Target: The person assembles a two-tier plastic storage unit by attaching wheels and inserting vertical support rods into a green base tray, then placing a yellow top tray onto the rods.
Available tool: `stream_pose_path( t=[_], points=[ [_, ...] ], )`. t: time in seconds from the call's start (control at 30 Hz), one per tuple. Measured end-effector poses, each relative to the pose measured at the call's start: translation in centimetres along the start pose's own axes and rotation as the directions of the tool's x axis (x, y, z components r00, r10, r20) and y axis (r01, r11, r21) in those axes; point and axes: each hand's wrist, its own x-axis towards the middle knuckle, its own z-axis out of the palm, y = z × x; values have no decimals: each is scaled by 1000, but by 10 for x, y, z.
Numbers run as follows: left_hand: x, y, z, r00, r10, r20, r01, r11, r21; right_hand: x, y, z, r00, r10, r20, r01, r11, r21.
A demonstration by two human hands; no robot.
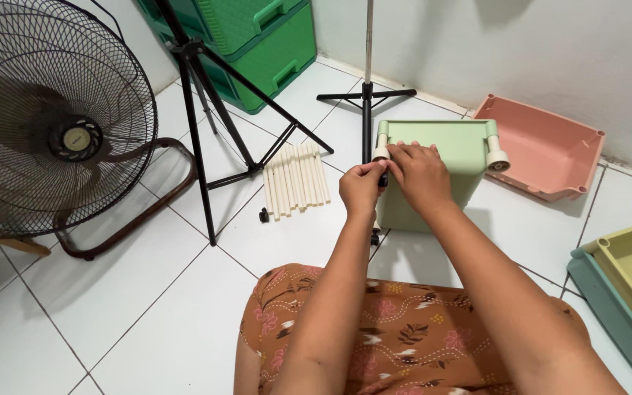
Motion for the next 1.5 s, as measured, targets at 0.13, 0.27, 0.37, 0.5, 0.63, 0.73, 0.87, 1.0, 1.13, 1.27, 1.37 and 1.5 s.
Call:
stream_pose_path(
  t=[0.13,0.27,0.37,0.5,0.63,0.73,0.87,1.0,1.13,1.27,1.37,1.5],
  points=[
    [0,1,2,1000,-12,3,12,1000,-23,0,-1,-3,1000,6,14,-6,1000,15],
    [3,1,3,1000,-5,12,6,999,-48,1,-2,-5,1000,7,27,-7,1000,15],
    [5,2,1,999,-8,41,12,997,-81,1,-2,-6,1000,2,25,-3,1000,24],
    [5,4,1,999,6,50,-1,997,-83,1,-2,-10,999,-10,50,8,999,41],
    [6,2,-3,995,29,97,-26,999,-34,0,-2,-15,995,-50,91,47,998,35],
    [12,-3,-11,980,45,194,-48,999,10,0,-3,-17,994,-58,96,55,998,35],
    [28,-10,-22,942,7,334,4,999,-34,1,-5,-17,994,-35,101,31,999,39],
    [41,-20,-27,912,-23,410,77,990,-115,1,-6,-16,996,-22,87,19,999,42],
    [51,-25,-25,906,-2,423,63,990,-130,2,-4,-17,995,-14,95,8,998,60],
    [51,-25,-25,901,-6,434,80,985,-153,4,-4,-18,993,3,118,-11,998,68],
    [48,-19,-24,903,-8,429,76,987,-142,5,-3,-19,991,12,130,-21,997,71],
    [40,-8,-20,928,10,372,12,998,-57,5,-2,-17,992,15,129,-24,997,76]
  ],
)
